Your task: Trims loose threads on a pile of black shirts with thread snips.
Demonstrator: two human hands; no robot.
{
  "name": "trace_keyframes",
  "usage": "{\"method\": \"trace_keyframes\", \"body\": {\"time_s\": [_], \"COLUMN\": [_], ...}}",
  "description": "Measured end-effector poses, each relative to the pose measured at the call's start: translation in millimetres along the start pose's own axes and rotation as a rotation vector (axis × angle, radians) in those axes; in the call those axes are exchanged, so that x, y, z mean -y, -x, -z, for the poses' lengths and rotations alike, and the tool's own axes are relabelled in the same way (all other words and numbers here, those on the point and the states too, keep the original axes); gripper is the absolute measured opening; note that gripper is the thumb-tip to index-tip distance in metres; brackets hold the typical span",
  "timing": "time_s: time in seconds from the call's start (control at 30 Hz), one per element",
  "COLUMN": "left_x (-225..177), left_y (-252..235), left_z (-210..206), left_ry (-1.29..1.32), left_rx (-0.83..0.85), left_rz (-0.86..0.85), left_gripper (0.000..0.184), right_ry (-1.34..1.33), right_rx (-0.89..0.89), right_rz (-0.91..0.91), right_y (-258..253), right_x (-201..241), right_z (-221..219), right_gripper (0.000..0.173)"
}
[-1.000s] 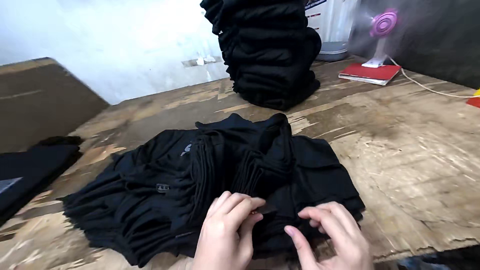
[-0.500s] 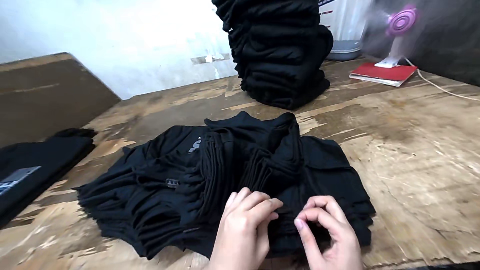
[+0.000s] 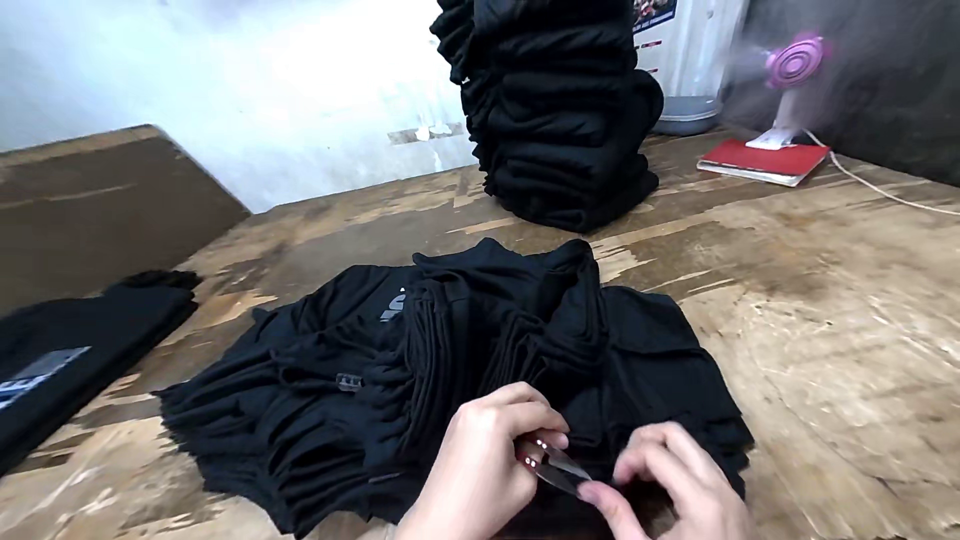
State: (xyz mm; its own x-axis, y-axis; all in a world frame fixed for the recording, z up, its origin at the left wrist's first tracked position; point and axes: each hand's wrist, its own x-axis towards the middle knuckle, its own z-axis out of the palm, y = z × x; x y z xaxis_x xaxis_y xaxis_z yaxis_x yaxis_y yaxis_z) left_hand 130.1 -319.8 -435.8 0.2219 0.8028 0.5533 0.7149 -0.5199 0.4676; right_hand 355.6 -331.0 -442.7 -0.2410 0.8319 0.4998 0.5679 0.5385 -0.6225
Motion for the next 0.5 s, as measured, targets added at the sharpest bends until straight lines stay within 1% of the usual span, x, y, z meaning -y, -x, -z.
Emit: {"method": "trace_keyframes", "body": {"time_s": [0.07, 0.1, 0.13, 0.17, 0.23, 0.27, 0.33, 0.43, 0.5], "left_x": [4.5, 6.2, 7.3, 8.2, 9.8, 10.4, 11.1, 12.1, 10.1], "left_y": [-5.9, -8.1, -9.7, -11.1, -13.6, -14.5, -14.8, -15.7, -18.1], "left_z": [5.5, 7.6, 9.4, 10.7, 13.1, 14.3, 16.4, 16.5, 15.4], "left_ry": [0.106, 0.141, 0.161, 0.168, 0.177, 0.185, 0.210, 0.229, 0.217], "left_rx": [0.014, 0.025, 0.033, 0.034, 0.041, 0.045, 0.056, 0.059, 0.061], "left_rz": [0.010, 0.025, 0.045, 0.062, 0.082, 0.088, 0.107, 0.126, 0.169], "left_gripper": [0.013, 0.015, 0.015, 0.014, 0.007, 0.004, 0.002, 0.003, 0.008], "right_ry": [-0.012, -0.047, -0.117, -0.217, -0.402, -0.440, -0.414, -0.362, -0.433], "right_rx": [-0.147, -0.197, -0.241, -0.272, -0.284, -0.289, -0.288, -0.262, -0.306], "right_rz": [0.005, 0.017, 0.043, 0.080, 0.127, 0.130, 0.106, 0.088, 0.087], "right_y": [-8.5, -13.8, -19.2, -24.3, -30.5, -31.5, -30.5, -28.9, -34.3], "right_x": [7.2, 8.1, 6.5, 4.2, 3.2, 3.5, 3.6, 7.0, 5.1], "right_z": [-16.1, -26.8, -38.1, -47.3, -54.0, -53.8, -51.9, -49.1, -54.6], "right_gripper": [0.049, 0.047, 0.039, 0.027, 0.007, 0.005, 0.013, 0.015, 0.018]}}
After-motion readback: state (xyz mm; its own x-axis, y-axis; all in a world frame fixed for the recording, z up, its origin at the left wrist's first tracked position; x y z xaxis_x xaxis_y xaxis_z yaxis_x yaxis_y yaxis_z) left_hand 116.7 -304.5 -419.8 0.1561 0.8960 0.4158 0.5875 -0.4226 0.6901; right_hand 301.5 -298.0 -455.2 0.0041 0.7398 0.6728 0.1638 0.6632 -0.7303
